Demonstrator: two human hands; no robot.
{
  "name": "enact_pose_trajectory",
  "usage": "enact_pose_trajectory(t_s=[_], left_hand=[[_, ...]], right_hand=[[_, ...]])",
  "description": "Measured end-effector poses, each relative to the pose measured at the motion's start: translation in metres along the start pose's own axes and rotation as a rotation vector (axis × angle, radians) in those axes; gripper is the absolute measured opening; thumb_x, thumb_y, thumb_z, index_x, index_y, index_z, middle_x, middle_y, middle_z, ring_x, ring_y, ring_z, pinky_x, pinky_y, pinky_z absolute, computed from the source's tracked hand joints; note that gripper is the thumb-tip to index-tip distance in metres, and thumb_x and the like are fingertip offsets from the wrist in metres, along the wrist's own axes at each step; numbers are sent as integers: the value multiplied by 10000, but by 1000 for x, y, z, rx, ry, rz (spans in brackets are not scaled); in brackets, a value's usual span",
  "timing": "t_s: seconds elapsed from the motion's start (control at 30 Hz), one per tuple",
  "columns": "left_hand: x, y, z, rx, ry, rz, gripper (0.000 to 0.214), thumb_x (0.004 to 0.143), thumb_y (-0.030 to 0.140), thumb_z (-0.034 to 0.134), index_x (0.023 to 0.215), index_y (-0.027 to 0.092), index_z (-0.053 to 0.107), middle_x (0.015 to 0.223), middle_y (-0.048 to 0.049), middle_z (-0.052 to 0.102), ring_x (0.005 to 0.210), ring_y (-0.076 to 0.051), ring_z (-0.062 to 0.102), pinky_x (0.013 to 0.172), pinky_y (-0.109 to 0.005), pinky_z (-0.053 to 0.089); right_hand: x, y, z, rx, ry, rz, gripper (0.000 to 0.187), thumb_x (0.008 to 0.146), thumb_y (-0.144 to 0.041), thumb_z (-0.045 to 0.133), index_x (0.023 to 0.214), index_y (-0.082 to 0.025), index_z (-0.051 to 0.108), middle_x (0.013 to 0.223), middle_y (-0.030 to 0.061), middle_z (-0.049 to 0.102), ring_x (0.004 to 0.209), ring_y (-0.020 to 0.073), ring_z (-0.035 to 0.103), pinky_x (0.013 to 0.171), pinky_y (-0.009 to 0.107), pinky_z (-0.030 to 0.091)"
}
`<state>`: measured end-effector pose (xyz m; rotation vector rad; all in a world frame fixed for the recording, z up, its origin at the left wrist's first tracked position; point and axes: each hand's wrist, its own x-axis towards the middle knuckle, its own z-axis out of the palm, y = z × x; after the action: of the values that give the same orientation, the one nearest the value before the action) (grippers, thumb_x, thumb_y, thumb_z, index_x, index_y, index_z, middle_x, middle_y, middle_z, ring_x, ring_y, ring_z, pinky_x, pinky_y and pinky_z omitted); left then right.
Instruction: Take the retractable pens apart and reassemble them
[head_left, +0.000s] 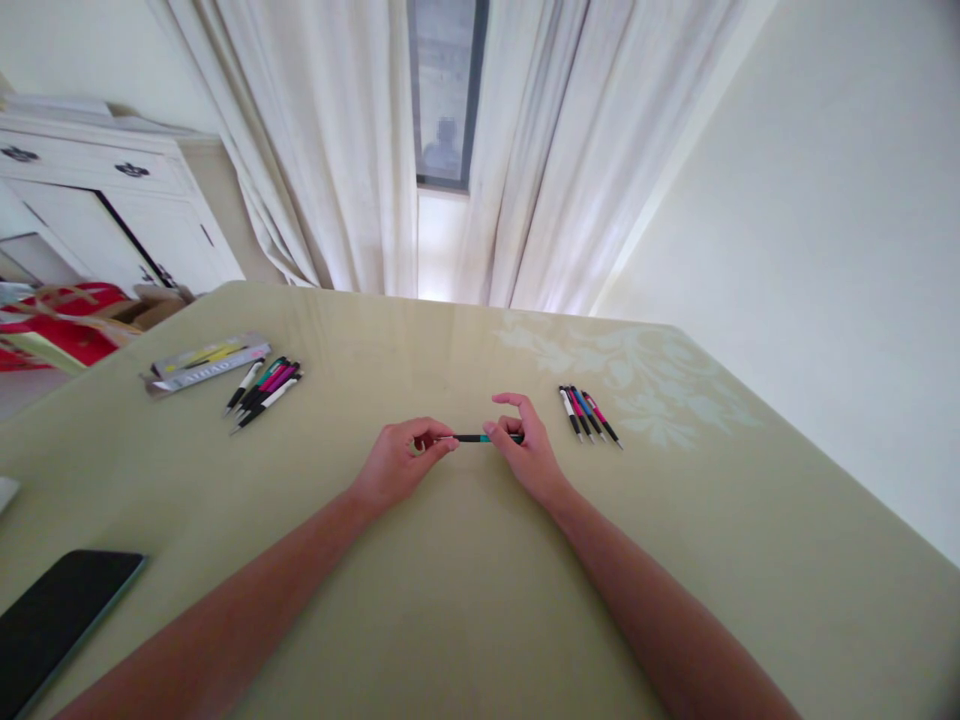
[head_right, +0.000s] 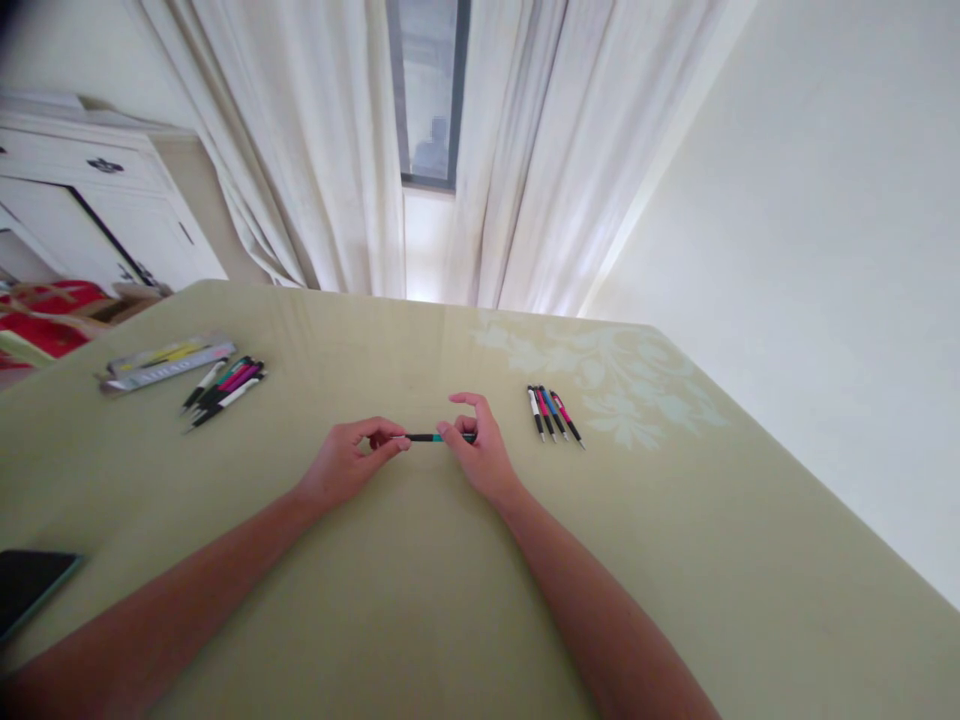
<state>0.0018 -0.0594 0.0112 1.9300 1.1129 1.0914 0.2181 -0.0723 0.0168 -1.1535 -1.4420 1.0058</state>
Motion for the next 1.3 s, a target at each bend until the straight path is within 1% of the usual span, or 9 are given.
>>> enact_pose_trajectory(t_s=[0.17,0.33,0.57,0.67,0.8,0.93,1.1,1.2,1.3], left_hand=[[1,2,3,32,-22,-4,268,903,453,670,899,195,745,720,-1,693,637,-141,563,613,-250,446],[1,-4,3,85,-37,28,276,918,458,646,886,199,736,744,-16,698,659,-157,577,641,-268,451],[3,3,5,139,-152,83,330,943,506,597,975,206,732,843,-39,723,736,-171,634,690,-273,483],[19,-2,-20,244,-125,-13,409,985,518,488,1142,200,693,956,-71,730,774,-197,656,735,-311,512],[36,-26,-90,715,-51,-74,365,941,428,502,1090,170,713,1130,-148,674,1034,-319,642,960,-454,475],[30,-50,-152,1101,136,-390,404,922,440,499,1171,171,670,1200,-236,615,1136,-458,577,876,-566,482],[16,-63,-171,1099,62,-594,332,916,398,517,1109,176,672,1170,-235,637,1076,-428,613,794,-515,504],[16,-66,-172,1080,39,-615,279,936,281,451,1047,161,677,1137,-201,658,1055,-381,626,801,-468,505],[20,-65,-170,1057,59,-585,247,923,250,451,959,159,678,1148,-197,659,1126,-418,590,855,-526,481]], right_hand=[[0,-1,-1,15,122,21,411,833,-423,717,1138,-233,518,551,-107,497,476,100,407,484,216,317],[-1,0,-3,50,30,8,474,825,-451,722,1193,-241,508,592,-109,473,485,95,393,467,211,306],[13,5,1,180,64,15,392,802,-570,726,840,-192,629,659,-18,582,572,119,513,553,252,433],[25,-4,-27,30,188,17,454,905,-641,553,867,-193,614,736,21,645,576,132,544,557,262,445],[35,-16,-89,-759,296,83,377,954,-522,526,870,-187,679,753,63,679,697,195,620,640,291,436],[33,-12,-123,-1246,320,369,349,961,-496,533,1044,-202,700,955,147,726,894,292,690,721,347,461],[28,-5,-126,-1383,258,427,335,985,-459,503,1085,-190,675,1001,162,715,937,310,700,743,360,475],[30,-8,-117,-1404,283,311,309,992,-425,501,1039,-175,676,1027,157,692,909,281,688,733,341,467],[31,-12,-88,-1240,252,101,256,986,-385,523,1011,-182,678,974,108,678,858,233,661,745,324,457]])
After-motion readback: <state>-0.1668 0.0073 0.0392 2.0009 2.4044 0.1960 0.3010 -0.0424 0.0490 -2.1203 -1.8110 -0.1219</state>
